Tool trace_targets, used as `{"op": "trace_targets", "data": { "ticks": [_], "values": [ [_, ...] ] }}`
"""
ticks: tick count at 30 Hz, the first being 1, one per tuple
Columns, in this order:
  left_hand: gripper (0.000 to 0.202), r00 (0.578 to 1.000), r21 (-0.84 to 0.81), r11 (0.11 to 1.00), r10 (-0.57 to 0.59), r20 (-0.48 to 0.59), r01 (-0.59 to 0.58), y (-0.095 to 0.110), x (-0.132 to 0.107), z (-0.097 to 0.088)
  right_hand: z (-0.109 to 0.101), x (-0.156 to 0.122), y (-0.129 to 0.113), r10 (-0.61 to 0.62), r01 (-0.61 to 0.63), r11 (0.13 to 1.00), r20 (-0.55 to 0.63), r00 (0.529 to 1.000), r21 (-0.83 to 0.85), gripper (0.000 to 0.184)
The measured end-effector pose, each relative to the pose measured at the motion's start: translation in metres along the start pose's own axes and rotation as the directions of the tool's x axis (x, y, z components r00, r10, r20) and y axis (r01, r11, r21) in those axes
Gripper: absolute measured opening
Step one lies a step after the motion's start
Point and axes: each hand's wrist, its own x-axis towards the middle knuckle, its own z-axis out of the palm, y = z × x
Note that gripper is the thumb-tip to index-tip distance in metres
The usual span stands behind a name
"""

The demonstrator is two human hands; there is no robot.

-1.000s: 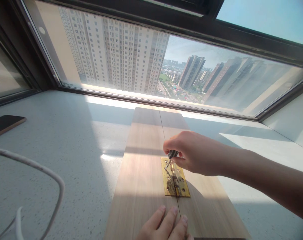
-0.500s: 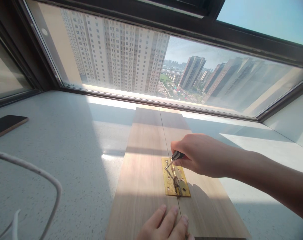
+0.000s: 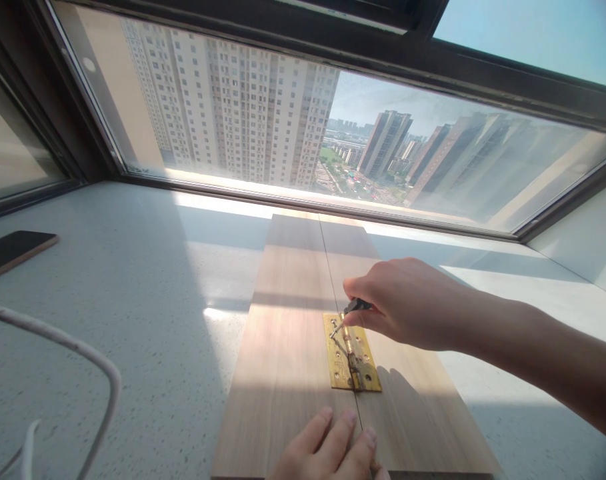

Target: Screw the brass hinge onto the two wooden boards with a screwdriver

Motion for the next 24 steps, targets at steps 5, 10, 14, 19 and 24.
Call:
{"op": "trace_targets", "data": {
  "ticks": [5,10,14,19,24],
  "values": [
    [0.008,1.0,0.003,1.0,0.01,0.018,-0.01,0.0,-0.003,0.0,0.004,0.002,-0.002,0.032,-0.032,0.999,0.005,0.999,0.006,0.038],
    [0.006,0.999,-0.004,1.0,0.014,0.039,-0.013,0.001,-0.005,0.001,0.006,-0.005,0.004,-0.039,0.042,0.988,-0.018,0.999,0.15,0.011],
    [0.008,1.0,-0.021,0.999,-0.023,0.014,0.024,0.001,-0.001,0.0,0.003,-0.002,0.002,0.0,-0.001,0.997,0.012,1.0,0.083,0.022],
    [0.007,0.999,-0.025,1.0,-0.004,0.037,0.005,0.0,-0.001,-0.001,0.005,0.003,-0.001,0.028,-0.028,1.0,0.006,1.0,-0.002,0.037],
    [0.013,1.0,-0.014,1.0,0.001,0.013,-0.001,0.0,-0.001,0.0,0.005,-0.004,0.007,-0.081,0.082,0.985,-0.01,0.997,0.153,0.013]
  ]
}}
